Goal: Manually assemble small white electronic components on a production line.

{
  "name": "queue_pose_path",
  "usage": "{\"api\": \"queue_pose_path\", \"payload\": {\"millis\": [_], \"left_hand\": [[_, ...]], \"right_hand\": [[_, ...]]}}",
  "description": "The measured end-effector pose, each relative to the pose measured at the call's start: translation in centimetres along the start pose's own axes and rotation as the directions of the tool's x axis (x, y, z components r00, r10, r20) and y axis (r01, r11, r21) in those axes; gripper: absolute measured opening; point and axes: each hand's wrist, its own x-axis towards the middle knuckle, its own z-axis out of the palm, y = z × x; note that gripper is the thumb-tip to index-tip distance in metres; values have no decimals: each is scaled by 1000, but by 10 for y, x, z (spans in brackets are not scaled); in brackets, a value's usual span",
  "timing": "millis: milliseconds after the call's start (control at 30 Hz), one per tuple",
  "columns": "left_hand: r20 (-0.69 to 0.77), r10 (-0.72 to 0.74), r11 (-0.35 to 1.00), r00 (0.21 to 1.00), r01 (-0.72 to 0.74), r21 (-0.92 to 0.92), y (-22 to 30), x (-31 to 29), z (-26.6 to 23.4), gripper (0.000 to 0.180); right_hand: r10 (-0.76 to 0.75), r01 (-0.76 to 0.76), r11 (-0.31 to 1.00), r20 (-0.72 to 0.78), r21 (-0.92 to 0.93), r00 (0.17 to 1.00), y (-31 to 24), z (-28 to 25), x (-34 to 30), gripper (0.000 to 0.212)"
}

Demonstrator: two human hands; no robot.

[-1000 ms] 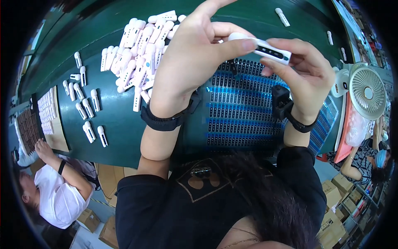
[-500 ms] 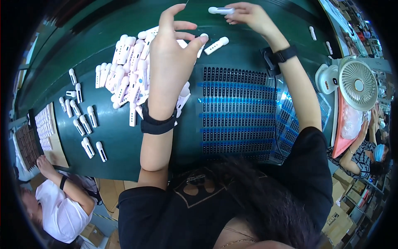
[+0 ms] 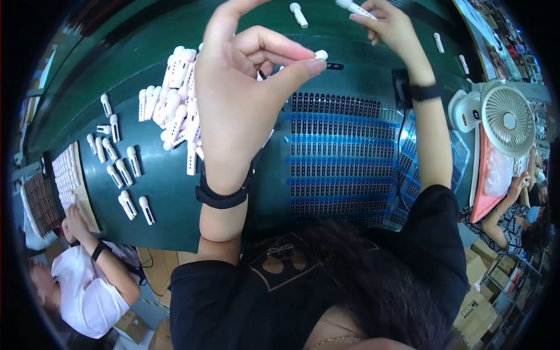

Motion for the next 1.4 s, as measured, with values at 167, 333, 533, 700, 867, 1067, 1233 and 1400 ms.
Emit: {"api": "queue_pose_path", "payload": {"millis": [167,333,533,700,867,1067,1233,1400], "left_hand": [[28,-20,1000,999,21,-17,13,-1,18,56],[51,-64,998,997,65,-9,20,1,29,56],[68,-102,995,992,103,-9,25,0,28,55],[91,-128,991,988,130,-25,25,2,28,55],[110,-148,988,983,152,-23,26,1,28,55],[137,-166,985,976,170,-20,24,1,32,55],[161,-184,982,970,188,-12,20,3,37,54],[186,-196,980,963,200,-1,10,4,20,54]], "right_hand": [[-365,372,921,-73,113,928,-29,8,-80,26],[-564,590,794,-189,143,804,-54,19,-113,26],[-631,657,748,-211,88,746,-54,22,-116,28],[-636,660,747,-204,81,744,-55,21,-117,27],[-625,650,750,-193,118,756,-53,22,-117,27],[-614,638,764,-197,95,765,-56,23,-120,26],[-603,625,778,-196,73,773,-54,24,-119,26],[-587,602,788,-139,128,798,-51,22,-116,24]]}}
